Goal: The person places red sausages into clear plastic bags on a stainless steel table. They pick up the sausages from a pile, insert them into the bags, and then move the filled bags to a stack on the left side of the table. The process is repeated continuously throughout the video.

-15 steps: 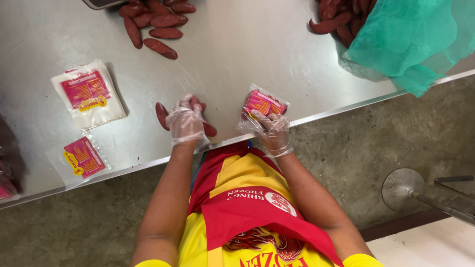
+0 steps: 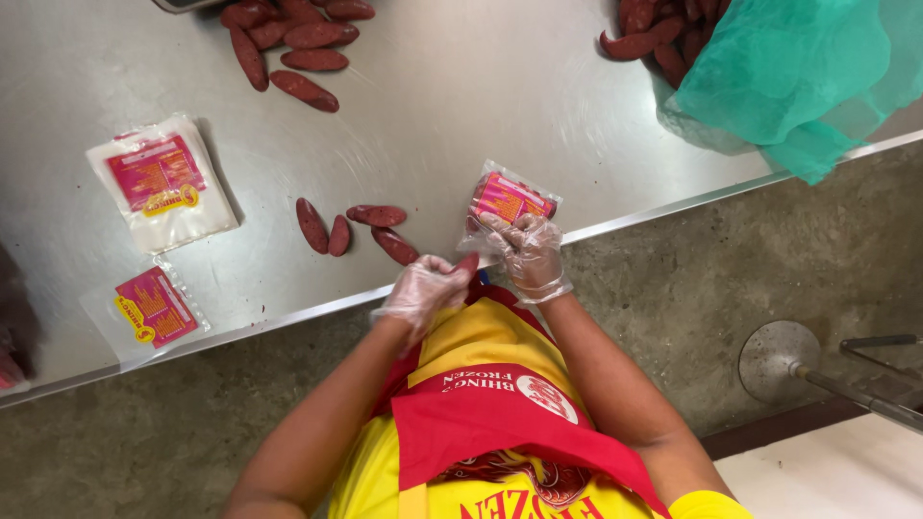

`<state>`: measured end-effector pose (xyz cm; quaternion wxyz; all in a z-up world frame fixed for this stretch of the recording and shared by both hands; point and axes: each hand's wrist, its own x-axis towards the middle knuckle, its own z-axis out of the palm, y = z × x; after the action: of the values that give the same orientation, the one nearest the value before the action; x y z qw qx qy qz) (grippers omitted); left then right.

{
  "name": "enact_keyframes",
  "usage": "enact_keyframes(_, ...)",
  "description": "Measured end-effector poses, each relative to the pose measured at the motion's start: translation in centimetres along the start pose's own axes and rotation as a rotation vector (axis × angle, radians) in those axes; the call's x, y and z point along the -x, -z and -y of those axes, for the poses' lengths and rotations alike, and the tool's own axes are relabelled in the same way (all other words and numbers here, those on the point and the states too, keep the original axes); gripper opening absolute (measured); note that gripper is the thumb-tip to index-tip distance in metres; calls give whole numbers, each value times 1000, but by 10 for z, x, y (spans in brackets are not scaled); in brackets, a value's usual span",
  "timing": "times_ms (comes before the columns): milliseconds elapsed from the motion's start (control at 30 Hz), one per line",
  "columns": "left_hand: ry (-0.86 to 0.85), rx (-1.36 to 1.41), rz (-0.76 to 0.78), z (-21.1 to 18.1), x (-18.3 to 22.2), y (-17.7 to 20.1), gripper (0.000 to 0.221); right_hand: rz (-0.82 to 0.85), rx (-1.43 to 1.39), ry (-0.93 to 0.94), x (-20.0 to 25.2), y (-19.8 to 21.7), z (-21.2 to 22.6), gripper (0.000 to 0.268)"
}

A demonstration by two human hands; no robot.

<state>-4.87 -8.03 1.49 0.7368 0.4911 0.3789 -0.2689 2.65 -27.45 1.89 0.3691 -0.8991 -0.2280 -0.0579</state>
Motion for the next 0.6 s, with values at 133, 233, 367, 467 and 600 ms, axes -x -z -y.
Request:
enact_keyframes(133, -183, 183, -68, 26, -32, -42, 28, -20, -38, -11, 3, 1, 3, 36)
enact_keyframes(233, -215, 320, -145, 34, -56, -61, 24, -8, -71, -1, 1, 2, 1, 38)
enact_keyframes(367, -288, 691, -12, 40, -63, -70, 27, 27, -108, -32, 3, 4, 2, 37)
enact_keyframes(467, -256, 753, -3, 38, -63, -73, 25, 7, -129, -28, 1, 3, 1, 36)
enact_keyframes(600, -249, 647, -116, 41, -82, -77, 20, 23, -130, -21, 1, 3, 0, 34)
